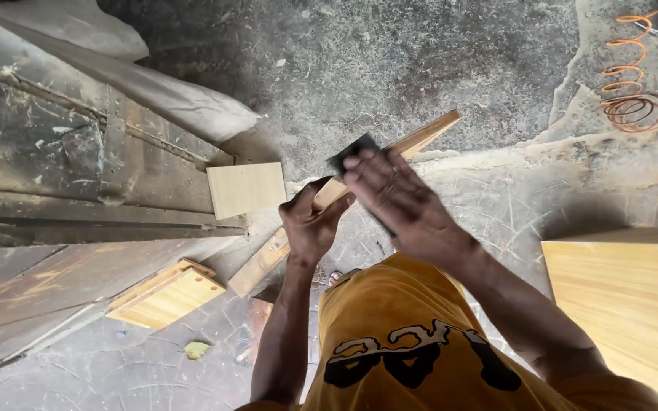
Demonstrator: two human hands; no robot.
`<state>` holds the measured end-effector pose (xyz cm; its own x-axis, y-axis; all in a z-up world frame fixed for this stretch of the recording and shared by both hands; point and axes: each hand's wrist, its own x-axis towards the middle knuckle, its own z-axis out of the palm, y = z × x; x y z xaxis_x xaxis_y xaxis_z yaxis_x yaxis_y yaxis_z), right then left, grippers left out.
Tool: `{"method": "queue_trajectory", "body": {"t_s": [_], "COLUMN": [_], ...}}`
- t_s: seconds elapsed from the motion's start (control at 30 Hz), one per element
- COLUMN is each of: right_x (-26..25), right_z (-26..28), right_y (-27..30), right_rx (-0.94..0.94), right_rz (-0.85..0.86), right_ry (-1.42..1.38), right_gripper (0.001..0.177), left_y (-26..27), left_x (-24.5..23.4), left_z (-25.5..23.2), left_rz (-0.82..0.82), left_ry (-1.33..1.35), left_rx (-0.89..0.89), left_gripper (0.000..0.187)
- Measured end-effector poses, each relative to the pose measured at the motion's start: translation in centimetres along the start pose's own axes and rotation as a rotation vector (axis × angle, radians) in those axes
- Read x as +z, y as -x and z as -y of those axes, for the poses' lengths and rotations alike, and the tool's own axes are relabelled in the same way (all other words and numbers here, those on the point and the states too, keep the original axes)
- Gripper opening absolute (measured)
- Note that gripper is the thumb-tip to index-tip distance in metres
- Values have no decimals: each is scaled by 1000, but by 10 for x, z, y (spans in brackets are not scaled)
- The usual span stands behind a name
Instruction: Sanding the surfaces and edges of multiple wooden boards using a manual sanding block to prepare them for finishing.
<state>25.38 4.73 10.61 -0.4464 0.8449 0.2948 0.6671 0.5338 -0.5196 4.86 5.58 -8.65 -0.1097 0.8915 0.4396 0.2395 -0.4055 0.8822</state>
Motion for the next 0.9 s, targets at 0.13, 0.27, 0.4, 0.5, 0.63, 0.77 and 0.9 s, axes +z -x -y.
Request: {"method": "queue_trajectory", "body": {"t_s": [0.13,0.27,0.4,0.5,0.63,0.77,0.9], "right_x": [48,59,106,100,82,63,80], "right_z": [-163,-49,-161,-158,-9,-80,-28], "right_y": [52,21,27,36,25,9,20], "right_rx": [31,-136,-236,-238,-178,-101,-141], "right_rz": [-298,-351,-428,-448,-388,-452,-370], "right_ry": [232,86,377,620,87,283,210], "right_gripper": [78,53,63,51,60,31,58], "left_y": [-10,-26,-27,-22,-37,-34,-20], "left_x": [-19,-12,-23,-23,-27,-29,-22], "left_z": [-41,-71,-60,-60,-81,-72,-21], "left_rz": [-1,41,7,-11,24,4,10], "left_ry": [-15,-158,-62,-71,-80,-93,-128], "left_rx": [101,219,206,227,219,258,270], "left_gripper": [32,31,27,27,30,25,16]}}
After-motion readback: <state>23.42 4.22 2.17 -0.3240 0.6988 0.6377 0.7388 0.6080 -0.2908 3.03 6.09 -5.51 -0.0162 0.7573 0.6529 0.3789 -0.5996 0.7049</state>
